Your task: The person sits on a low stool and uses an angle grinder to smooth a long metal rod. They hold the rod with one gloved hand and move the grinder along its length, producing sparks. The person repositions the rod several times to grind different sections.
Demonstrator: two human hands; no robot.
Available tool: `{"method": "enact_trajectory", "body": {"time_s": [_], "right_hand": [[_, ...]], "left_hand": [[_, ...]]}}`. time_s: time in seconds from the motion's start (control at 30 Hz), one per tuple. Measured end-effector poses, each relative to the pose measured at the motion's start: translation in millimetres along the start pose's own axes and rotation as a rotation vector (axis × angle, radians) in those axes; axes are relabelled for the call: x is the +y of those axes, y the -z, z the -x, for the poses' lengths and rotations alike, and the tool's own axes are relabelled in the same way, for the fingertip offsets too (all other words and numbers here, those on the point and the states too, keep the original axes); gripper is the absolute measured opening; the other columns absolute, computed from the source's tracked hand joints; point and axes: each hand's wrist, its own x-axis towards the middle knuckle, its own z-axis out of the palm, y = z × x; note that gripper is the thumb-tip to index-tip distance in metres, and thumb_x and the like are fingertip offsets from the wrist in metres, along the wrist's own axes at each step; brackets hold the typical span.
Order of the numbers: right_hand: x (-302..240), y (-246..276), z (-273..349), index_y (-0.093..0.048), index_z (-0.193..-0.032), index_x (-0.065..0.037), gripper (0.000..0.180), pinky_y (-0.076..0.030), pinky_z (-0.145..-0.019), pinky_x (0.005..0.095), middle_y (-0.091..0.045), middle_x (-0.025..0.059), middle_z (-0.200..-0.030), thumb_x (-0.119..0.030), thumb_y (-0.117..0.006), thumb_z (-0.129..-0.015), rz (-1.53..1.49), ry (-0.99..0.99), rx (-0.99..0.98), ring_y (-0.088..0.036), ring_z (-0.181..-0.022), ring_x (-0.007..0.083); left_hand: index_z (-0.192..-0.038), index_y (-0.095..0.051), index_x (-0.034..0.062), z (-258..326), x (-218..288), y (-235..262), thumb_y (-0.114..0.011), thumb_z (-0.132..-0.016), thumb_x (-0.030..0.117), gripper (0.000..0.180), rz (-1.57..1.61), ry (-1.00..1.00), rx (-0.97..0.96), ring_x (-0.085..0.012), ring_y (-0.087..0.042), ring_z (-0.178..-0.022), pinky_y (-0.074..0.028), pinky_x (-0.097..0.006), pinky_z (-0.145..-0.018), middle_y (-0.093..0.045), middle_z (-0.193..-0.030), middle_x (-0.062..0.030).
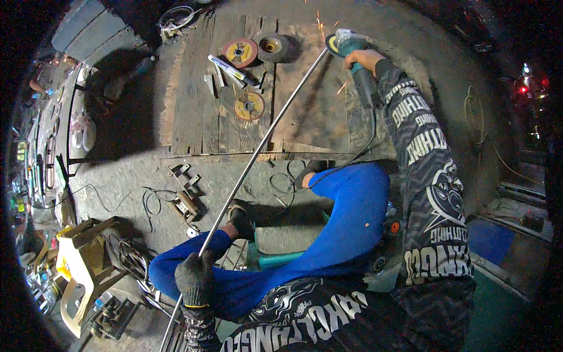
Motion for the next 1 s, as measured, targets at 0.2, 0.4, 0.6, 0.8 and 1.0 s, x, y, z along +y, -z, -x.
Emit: {"method": "enact_trajectory", "body": {"time_s": [0.2, 0.4, 0.6, 0.8, 1.0], "right_hand": [[-3.8, 16.4, -11.6, -0.071, -0.1, -0.01, 0.022, -0.047, -0.095, 0.0329, -0.069, 0.0058, -0.109, -0.016, -0.053, -0.091, -0.024, -0.081, 0.031, -0.064, -0.106, 0.0207], [-11.8, 33.1, -21.3, -0.07, -0.094, -0.01, 0.02, -0.047, -0.092, 0.034, -0.069, 0.0073, -0.1, -0.014, -0.052, -0.087, 0.04, -0.049, 0.006, -0.064, -0.099, 0.0226], [1.6, 35.2, -35.1, -0.069, -0.089, -0.009, 0.016, -0.046, -0.087, 0.0335, -0.067, 0.0065, -0.095, -0.016, -0.055, -0.084, -0.194, -0.119, 0.014, -0.062, -0.092, 0.0225], [10.7, 41.8, -41.8, -0.07, -0.073, -0.012, 0.02, -0.045, -0.069, 0.0313, -0.066, 0.0031, -0.084, -0.031, -0.074, -0.065, -0.473, -0.038, 0.041, -0.058, -0.073, 0.018], [7.8, 40.6, -51.4, -0.071, -0.075, -0.012, 0.02, -0.045, -0.075, 0.032, -0.066, 0.003, -0.089, -0.029, -0.074, -0.065, -0.386, -0.051, 0.044, -0.058, -0.08, 0.0179]], "left_hand": [[-0.067, -0.061, 0.0042, -4.6, 3.7, 2.1, -0.068, -0.088, 0.037, 0.04, 0.031, 0.081, -0.033, -0.0418, -0.057, -0.057, -0.041, -0.047, -0.052, -0.056, -0.06, -0.02], [-0.067, -0.061, 0.0044, -5.6, -2.9, -3.9, -0.07, -0.087, 0.036, 0.039, 0.037, 0.008, 0.078, -0.0421, -0.057, -0.057, -0.04, -0.046, -0.051, -0.055, -0.06, -0.0206], [-0.083, -0.068, 0.003, 1.8, -9.8, -3.7, -0.069, -0.086, 0.026, 0.024, -0.022, 0.027, -0.015, -0.0398, -0.059, -0.063, -0.045, -0.046, -0.058, -0.062, -0.067, -0.0187], [-0.068, -0.061, 0.0056, 2.9, -12.2, -8.9, -0.074, -0.083, 0.036, 0.037, -0.032, 0.05, 0.047, -0.0392, -0.059, -0.056, -0.042, -0.046, -0.05, -0.059, -0.06, -0.0173], [-0.07, -0.061, 0.0057, 2.3, -8.9, -2.9, -0.069, -0.084, 0.026, 0.026, 0.0, 0.065, -0.024, -0.0404, -0.056, -0.058, -0.041, -0.046, -0.052, -0.058, -0.062, -0.0171]]}}
